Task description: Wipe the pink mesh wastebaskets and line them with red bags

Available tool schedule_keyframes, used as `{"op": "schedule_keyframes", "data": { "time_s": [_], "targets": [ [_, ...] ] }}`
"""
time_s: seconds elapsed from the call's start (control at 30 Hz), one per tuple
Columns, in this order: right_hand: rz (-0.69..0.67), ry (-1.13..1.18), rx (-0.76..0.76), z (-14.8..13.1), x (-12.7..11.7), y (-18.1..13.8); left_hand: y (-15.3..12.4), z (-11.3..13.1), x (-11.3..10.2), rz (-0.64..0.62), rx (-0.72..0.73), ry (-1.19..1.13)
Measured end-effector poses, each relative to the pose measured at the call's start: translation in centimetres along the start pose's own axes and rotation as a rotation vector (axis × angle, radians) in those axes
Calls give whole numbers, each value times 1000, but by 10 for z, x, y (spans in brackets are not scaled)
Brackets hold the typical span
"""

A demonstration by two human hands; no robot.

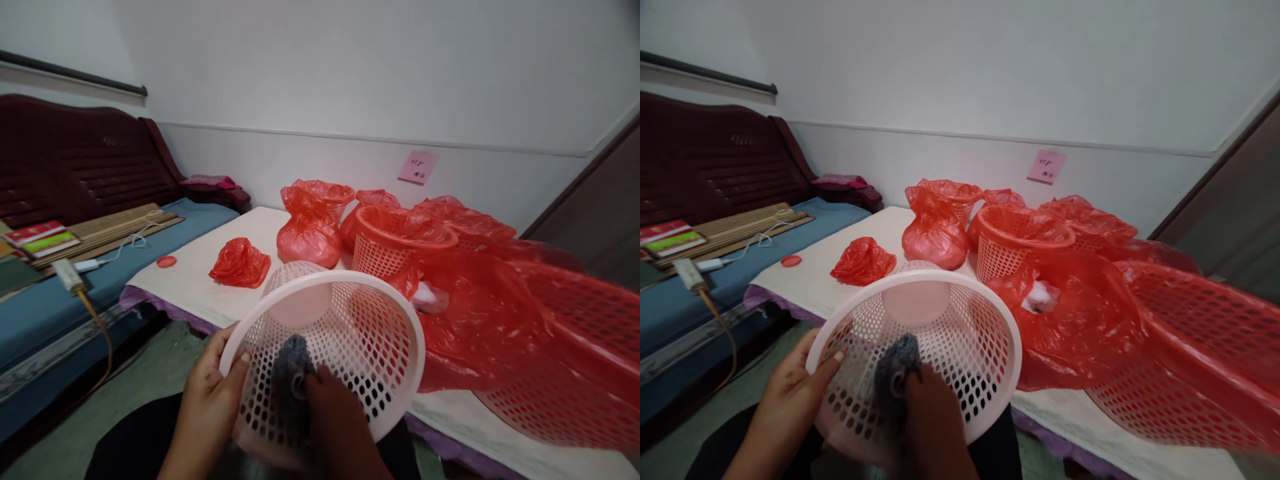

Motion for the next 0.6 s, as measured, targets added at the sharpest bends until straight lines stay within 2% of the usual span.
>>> {"op": "schedule_keyframes", "data": {
  "time_s": [0.07,0.13,0.2,0.3,0.43,0.5,0.6],
  "targets": [
    [33,-1,51,9,-10,-3,0,1,1,-10,-1,6],
    [54,80,-50,-7,-7,-9,0,3,3,-19,5,-3],
    [69,187,-218,-37,10,-17,2,4,3,-21,0,-23],
    [245,296,-15,-33,44,-21,6,5,2,-31,-16,-43],
    [480,317,-132,-35,64,-25,8,7,1,-49,-38,-77],
    [493,373,-106,-29,66,-23,8,9,1,-42,-45,-93],
    [507,469,31,-20,59,-20,6,11,4,-50,-31,-70]
  ]
}}
Point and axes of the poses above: each hand's wrist, its own y-axis towards the middle knuckle, its own x-axis out of the palm, z = x × y, the point moved 9 cm from there along y, towards the middle knuckle, and after that the axes turned 8 degrees about -y, right-handed, at the moved point
